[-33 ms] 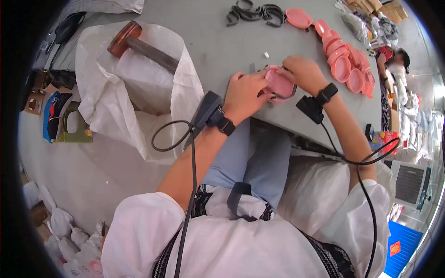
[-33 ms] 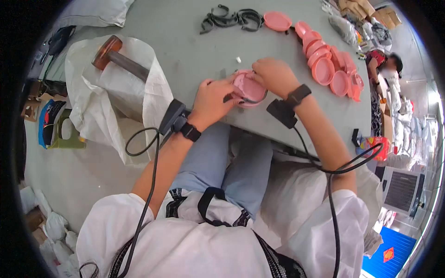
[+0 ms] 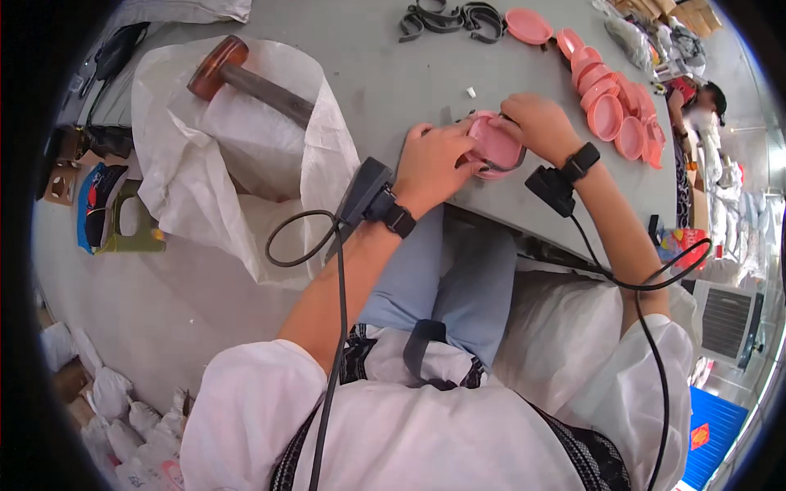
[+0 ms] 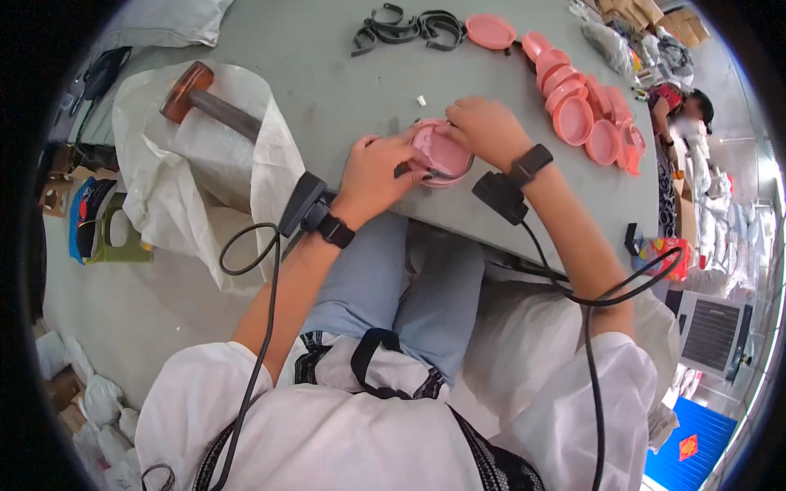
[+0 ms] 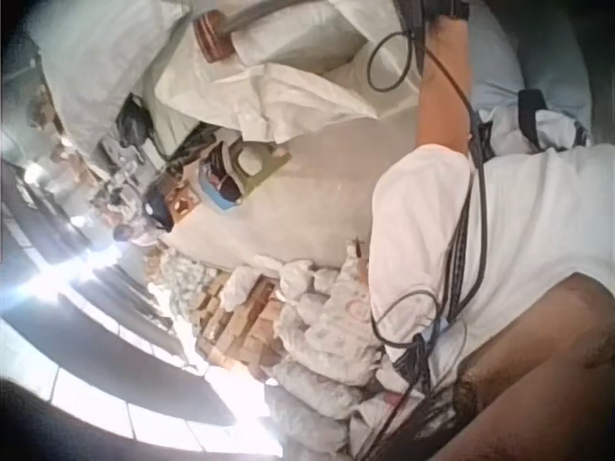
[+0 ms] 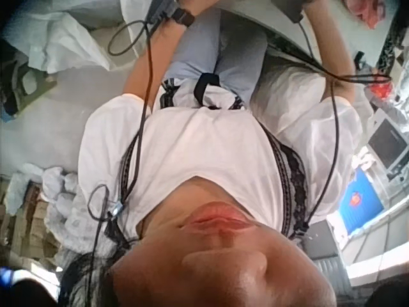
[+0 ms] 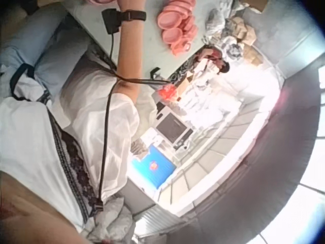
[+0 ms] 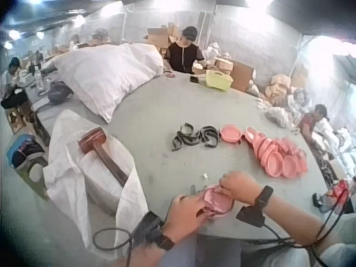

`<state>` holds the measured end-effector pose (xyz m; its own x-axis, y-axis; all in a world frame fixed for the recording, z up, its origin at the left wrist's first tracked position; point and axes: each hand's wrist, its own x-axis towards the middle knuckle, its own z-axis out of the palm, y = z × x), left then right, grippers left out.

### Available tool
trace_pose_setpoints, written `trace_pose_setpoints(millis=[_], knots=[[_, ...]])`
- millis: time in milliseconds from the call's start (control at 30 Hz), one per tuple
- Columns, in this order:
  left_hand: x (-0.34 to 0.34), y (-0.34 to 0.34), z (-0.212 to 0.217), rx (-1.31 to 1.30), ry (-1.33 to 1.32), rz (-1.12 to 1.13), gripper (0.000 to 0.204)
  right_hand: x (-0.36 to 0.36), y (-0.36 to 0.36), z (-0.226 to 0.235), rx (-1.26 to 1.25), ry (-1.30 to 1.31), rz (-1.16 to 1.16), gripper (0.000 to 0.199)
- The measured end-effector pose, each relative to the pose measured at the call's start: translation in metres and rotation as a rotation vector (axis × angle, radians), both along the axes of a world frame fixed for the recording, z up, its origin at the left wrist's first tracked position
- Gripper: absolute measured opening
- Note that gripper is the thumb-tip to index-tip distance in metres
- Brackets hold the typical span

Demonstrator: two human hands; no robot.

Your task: Assembling rubber seals into the grooves of pink plastic lids.

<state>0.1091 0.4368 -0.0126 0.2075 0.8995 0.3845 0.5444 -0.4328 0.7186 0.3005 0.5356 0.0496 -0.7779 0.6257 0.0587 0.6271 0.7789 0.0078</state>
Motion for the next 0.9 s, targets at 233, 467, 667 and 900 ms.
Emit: trace_pose_setpoints(millis=[233,467,667,900], knots=[[0.001,0.001,0.0,-0.06,0.061,0.007,0.016,0.005,0.005,-0.009,0.032,0.046,0.043,0.027],[-0.001,0.002,-0.001,0.048,0.063,0.027,0.018,0.0,0.014,0.007,-0.101,-0.078,-0.047,0.036],[-0.001,0.0,0.003,-0.006,0.053,0.015,0.016,0.001,0.025,0.008,-0.158,-0.193,0.089,0.04],[-0.003,-0.003,0.007,-0.065,0.034,-0.016,0.016,-0.006,0.023,0.017,-0.248,-0.244,0.062,0.039]])
